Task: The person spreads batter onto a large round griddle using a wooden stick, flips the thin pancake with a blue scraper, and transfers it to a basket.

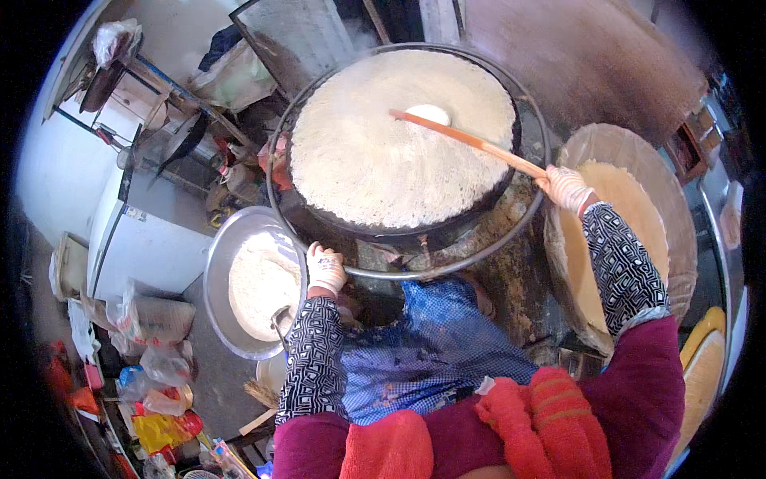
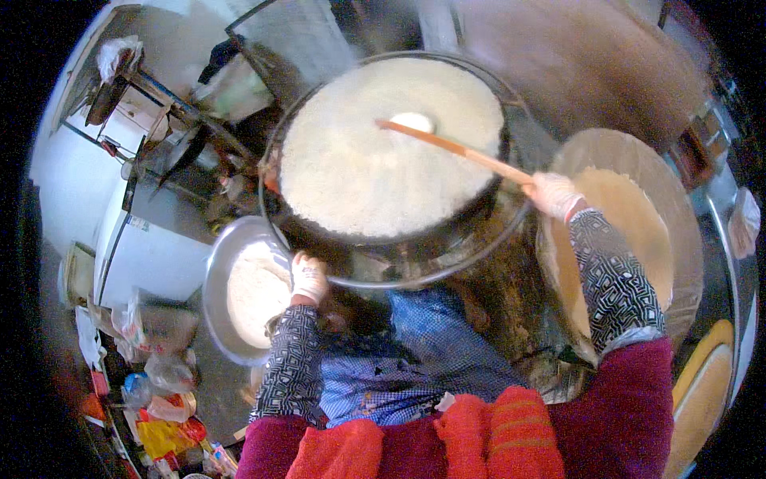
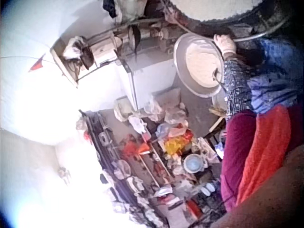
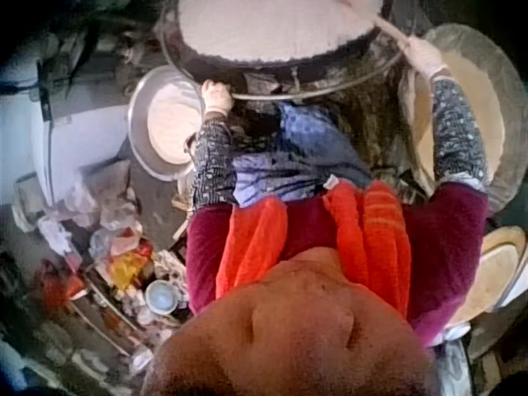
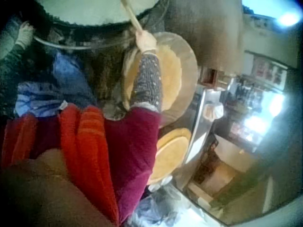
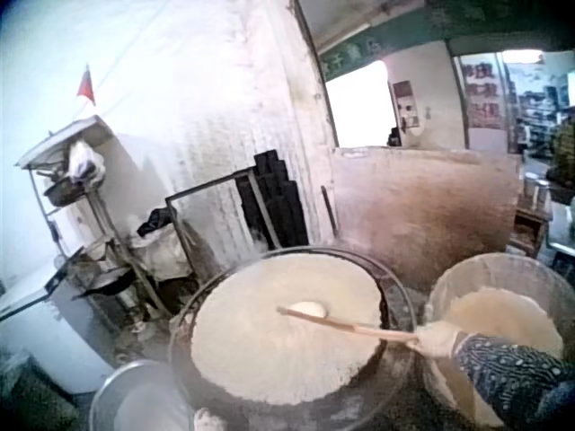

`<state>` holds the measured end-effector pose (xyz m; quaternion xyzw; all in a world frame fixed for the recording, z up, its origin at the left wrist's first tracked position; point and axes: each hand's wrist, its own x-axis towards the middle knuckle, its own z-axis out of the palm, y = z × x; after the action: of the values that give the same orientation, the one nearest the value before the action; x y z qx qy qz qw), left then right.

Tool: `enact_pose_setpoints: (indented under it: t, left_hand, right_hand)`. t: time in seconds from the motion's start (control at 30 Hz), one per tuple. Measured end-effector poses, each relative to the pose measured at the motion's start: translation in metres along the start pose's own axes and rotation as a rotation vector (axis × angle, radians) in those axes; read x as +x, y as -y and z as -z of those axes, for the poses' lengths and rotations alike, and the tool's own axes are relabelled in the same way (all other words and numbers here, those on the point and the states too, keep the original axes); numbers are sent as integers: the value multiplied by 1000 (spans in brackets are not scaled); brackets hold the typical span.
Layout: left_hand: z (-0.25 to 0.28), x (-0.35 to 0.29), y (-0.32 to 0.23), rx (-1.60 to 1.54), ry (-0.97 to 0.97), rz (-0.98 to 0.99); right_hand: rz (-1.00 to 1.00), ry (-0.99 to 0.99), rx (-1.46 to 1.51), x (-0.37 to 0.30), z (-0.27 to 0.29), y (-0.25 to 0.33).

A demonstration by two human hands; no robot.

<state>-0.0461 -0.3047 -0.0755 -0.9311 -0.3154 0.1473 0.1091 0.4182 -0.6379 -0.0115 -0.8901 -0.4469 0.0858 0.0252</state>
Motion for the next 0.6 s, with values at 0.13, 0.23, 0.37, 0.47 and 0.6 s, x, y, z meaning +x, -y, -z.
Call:
enact_pose_setpoints:
  t: [0.13,0.23,0.37,0.47,0.6]
  left_hand:
    - [-11,12,37,144,-27,12]
    - [-20,23,53,220,-97,-25]
    - [-14,15,57,200,-63,-7]
    - [-2,10,37,140,-15,-8]
    - [23,-8,-21,166,73,32]
  right_hand:
    - [66,117,247,1,-2,89]
    - [187,0,937,-58,-25,157]
    - [-171,209,1611,-136,-15,188]
    - [-401,23,1871,-158,-26,181]
    - [-333,149,1826,-152,-39,176]
